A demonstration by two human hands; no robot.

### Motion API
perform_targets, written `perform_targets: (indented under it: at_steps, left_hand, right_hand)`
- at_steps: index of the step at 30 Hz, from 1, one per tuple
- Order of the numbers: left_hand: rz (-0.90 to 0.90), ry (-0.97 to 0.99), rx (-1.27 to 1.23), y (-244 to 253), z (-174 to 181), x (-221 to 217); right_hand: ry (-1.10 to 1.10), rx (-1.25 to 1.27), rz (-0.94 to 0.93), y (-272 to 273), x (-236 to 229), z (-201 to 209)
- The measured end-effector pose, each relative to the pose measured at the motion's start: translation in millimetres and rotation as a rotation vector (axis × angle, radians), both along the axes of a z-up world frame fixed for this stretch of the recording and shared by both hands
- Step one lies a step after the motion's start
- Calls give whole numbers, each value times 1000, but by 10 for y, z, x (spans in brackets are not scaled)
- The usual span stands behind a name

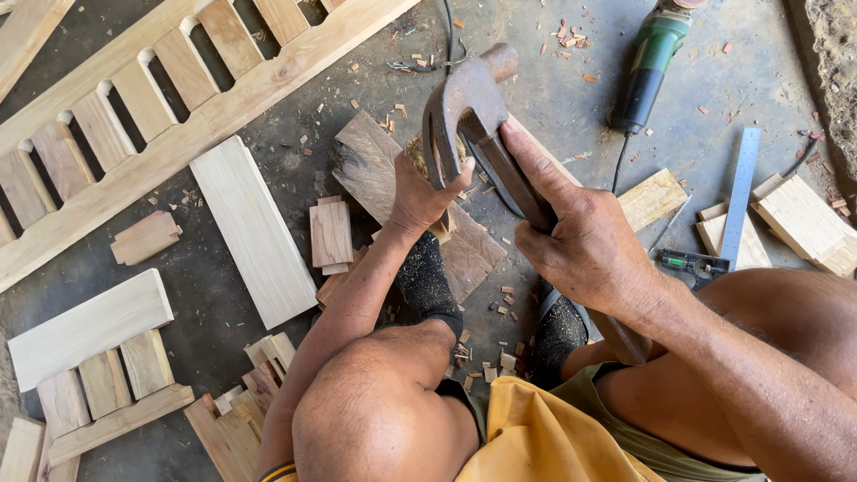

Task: The person sits on the floor and uses a hammer to repeatedly strike a small wooden block held in the left hand. They occasionally pause to pick up and inspect other wooden pieces before resuming the hammering action.

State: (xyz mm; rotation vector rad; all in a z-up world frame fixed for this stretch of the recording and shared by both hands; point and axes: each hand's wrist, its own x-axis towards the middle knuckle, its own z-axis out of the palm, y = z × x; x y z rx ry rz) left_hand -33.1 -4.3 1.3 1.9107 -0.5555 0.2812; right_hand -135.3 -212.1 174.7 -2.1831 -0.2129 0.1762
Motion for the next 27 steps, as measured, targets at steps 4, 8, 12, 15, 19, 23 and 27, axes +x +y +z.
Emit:
perform_targets:
  at_steps: [4, 8, 12, 15, 19, 23, 27]
  left_hand:
    - [-80, 80, -128, -50, 120, -126]
    - [-53, -262, 114, 44, -91, -99]
    - [-34, -602, 371, 68, -179, -90]
    - [-47, -608, 357, 59, -197, -97]
    - [-31, -624, 366, 68, -214, -117]
    - [9, -656, 451, 102, -327, -154]
    - [31, -647, 503, 129, -507, -134]
  right_hand:
    - [-68, 37, 35, -4, -28, -38]
    - [-19, 3, 15, 14, -34, -19]
    - [12, -27, 9, 15, -44, -21]
    - [6, -36, 18, 14, -50, -21]
    - [7, -66, 32, 36, -52, 14]
    - [-12, -65, 42, 52, -65, 16]
    - [-37, -52, 59, 58, -74, 1]
